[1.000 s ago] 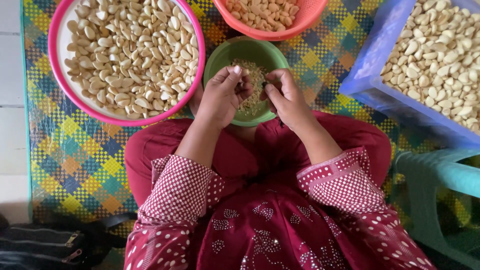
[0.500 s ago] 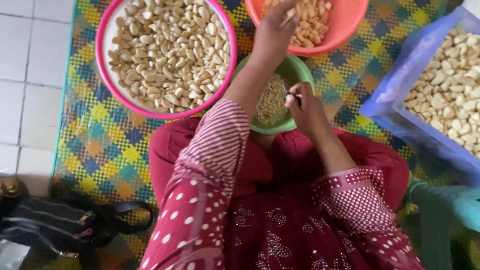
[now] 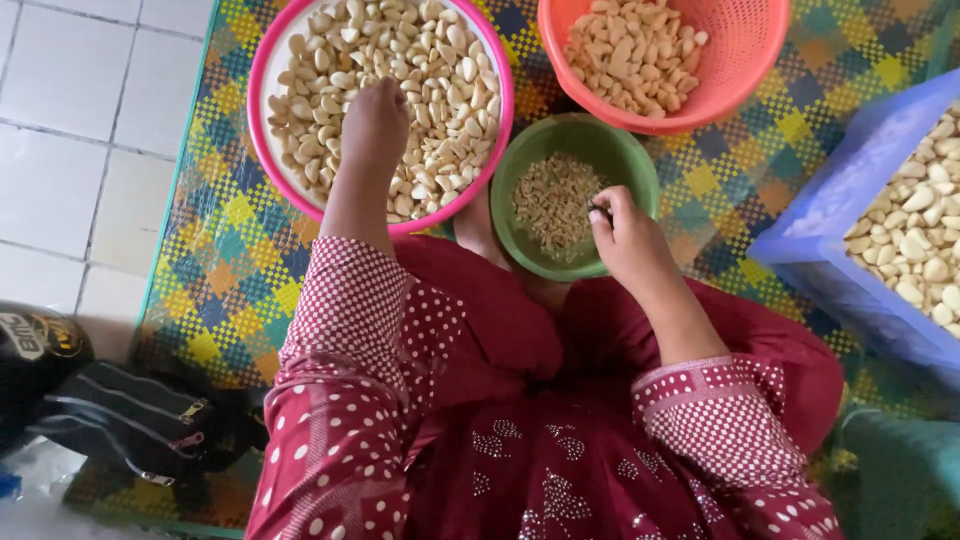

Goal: The person sits on a patterned mat and peels the skin off cashew nuts using a small knife. They pick cashews from a pink bowl, peel them over a green bowl to collect the skins, and place the peeled nuts into a blue container.

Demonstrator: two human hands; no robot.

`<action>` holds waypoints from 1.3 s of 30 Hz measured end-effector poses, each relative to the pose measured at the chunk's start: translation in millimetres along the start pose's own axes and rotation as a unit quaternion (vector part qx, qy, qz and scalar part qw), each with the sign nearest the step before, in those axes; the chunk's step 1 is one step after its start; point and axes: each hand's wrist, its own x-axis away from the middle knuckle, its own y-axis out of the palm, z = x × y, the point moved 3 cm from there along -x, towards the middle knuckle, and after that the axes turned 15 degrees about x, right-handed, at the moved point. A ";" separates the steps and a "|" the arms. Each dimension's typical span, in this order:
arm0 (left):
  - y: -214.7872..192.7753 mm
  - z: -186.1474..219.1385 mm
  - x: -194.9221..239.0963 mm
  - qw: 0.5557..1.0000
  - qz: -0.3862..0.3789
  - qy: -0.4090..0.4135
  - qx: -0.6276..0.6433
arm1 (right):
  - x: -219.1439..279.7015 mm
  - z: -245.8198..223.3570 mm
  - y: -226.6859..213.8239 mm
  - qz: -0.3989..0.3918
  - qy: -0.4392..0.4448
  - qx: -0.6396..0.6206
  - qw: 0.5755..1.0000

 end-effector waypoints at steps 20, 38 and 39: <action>-20.8 118.5 82.9 0.780 -0.046 -0.230 0.580 | 3.7 -2.5 -8.6 -0.007 -0.032 0.048 0.998; 120.0 124.5 121.6 0.722 -0.208 -0.121 0.648 | 33.2 -20.0 -41.9 0.151 -0.087 -0.229 0.958; 118.8 127.1 121.9 0.721 -0.209 -0.123 0.649 | 32.9 -20.9 -42.5 0.150 -0.085 -0.229 0.958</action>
